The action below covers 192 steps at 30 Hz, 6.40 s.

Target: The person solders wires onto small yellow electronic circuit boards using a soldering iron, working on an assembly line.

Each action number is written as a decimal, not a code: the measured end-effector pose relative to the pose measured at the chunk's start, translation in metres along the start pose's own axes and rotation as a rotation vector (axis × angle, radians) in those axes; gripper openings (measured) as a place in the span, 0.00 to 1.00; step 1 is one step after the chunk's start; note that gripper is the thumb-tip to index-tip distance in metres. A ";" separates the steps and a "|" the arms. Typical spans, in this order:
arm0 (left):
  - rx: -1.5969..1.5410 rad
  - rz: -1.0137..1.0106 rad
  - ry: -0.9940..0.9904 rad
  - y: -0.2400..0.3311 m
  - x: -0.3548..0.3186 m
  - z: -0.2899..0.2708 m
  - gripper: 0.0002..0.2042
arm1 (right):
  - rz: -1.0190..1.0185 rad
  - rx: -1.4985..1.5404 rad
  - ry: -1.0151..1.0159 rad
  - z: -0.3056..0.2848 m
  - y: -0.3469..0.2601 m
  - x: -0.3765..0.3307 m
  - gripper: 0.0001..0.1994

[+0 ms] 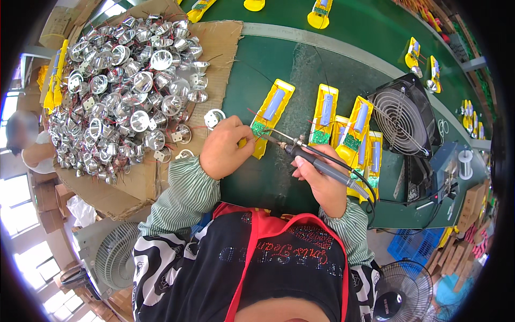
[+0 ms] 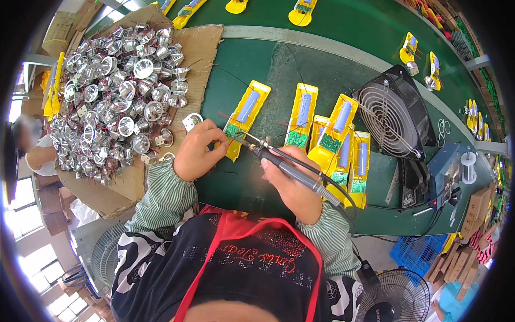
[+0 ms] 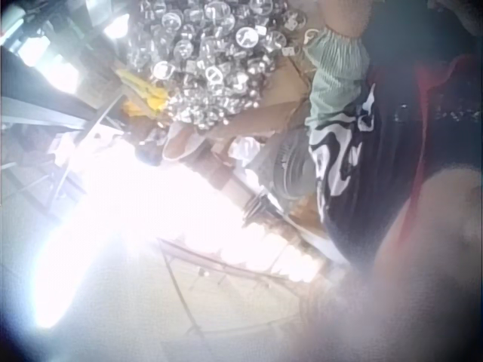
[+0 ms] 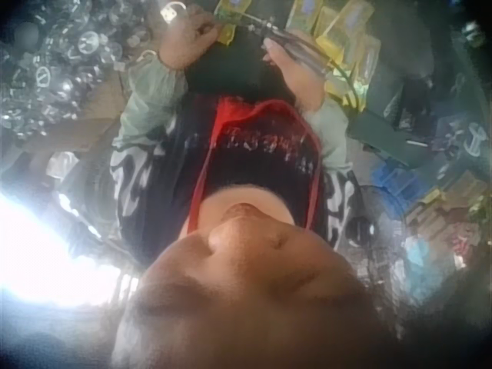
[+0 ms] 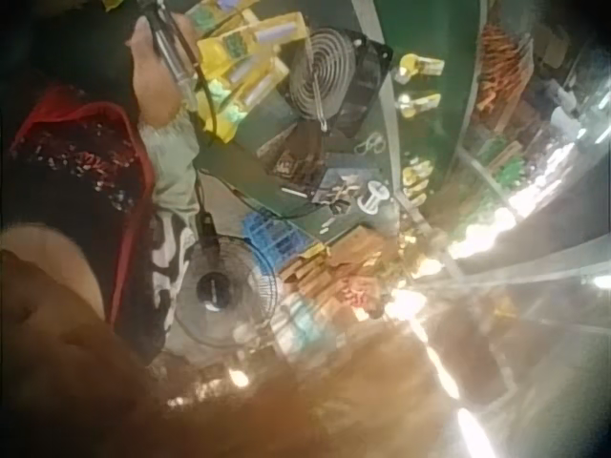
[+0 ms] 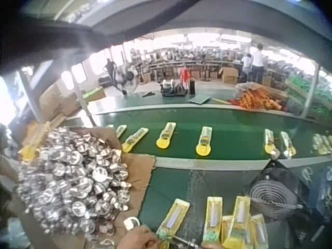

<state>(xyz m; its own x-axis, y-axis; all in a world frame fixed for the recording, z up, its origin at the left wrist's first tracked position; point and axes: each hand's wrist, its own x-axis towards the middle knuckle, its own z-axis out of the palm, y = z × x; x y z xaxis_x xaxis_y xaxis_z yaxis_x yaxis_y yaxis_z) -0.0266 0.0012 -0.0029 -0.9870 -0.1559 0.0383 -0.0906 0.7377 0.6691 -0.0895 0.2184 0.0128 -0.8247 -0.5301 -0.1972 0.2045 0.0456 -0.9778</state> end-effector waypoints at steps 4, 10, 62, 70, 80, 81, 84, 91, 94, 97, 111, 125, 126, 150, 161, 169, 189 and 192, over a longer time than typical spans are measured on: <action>-0.006 -0.008 0.002 0.001 0.001 0.000 0.03 | -0.015 0.012 -0.029 -0.008 -0.003 -0.003 0.12; -0.010 0.004 0.002 0.001 0.001 -0.001 0.03 | -0.002 -0.016 -0.004 -0.012 -0.008 -0.010 0.12; 0.137 -0.132 0.101 0.006 -0.007 0.003 0.05 | 0.028 0.019 -0.025 0.005 0.003 0.001 0.11; 0.127 -0.139 0.094 0.006 -0.005 0.004 0.05 | 0.025 0.020 -0.046 0.004 0.009 0.004 0.11; 0.120 -0.127 0.092 0.005 -0.005 0.005 0.04 | 0.010 0.014 -0.044 0.005 0.009 0.004 0.10; 0.120 -0.131 0.094 0.006 -0.005 0.005 0.04 | 0.013 0.026 -0.039 0.005 0.008 0.003 0.10; 0.136 -0.140 0.082 0.005 -0.006 0.005 0.05 | 0.027 0.054 -0.032 0.004 0.006 0.001 0.11; 0.157 -0.148 0.061 0.005 -0.005 0.004 0.05 | 0.034 0.051 -0.047 0.004 0.007 0.003 0.11; 0.159 -0.157 0.057 0.005 -0.005 0.005 0.05 | 0.005 0.013 -0.059 0.005 0.012 0.006 0.10; 0.158 -0.156 0.063 0.005 -0.005 0.005 0.05 | -0.006 0.010 -0.058 0.005 0.010 0.006 0.10; 0.138 -0.159 0.047 0.005 -0.007 0.005 0.07 | -0.016 -0.015 0.011 -0.009 -0.002 -0.011 0.12; 0.238 0.049 0.003 0.034 0.023 -0.032 0.20 | -0.088 0.051 0.154 -0.034 -0.011 -0.038 0.11; 0.234 0.094 -0.003 0.039 0.038 -0.038 0.19 | -0.104 0.037 0.148 -0.038 -0.012 -0.039 0.11; 0.774 0.076 -0.243 0.129 0.339 0.108 0.21 | -0.181 -0.190 0.323 -0.086 -0.020 -0.037 0.10; 0.588 0.313 -0.271 0.054 0.233 0.041 0.11 | -0.227 -0.231 0.331 -0.084 -0.007 -0.046 0.11; 0.581 0.325 -0.346 0.034 0.058 -0.027 0.13 | -0.234 -0.057 0.295 -0.058 -0.017 -0.054 0.09; 0.753 -0.221 0.046 -0.040 -0.022 -0.036 0.11 | -0.216 0.018 0.093 -0.025 0.005 -0.055 0.12; 0.884 -0.414 0.049 -0.032 -0.021 -0.035 0.09 | -0.218 0.041 0.040 -0.024 -0.002 -0.053 0.11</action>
<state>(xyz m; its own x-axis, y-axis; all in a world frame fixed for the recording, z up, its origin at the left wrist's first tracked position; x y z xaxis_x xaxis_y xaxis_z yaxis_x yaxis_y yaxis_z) 0.0017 -0.0419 0.0008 -0.8498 -0.5263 -0.0300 -0.5155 0.8416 -0.1609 -0.0594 0.2669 0.0232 -0.8717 -0.4899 0.0147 0.0402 -0.1013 -0.9940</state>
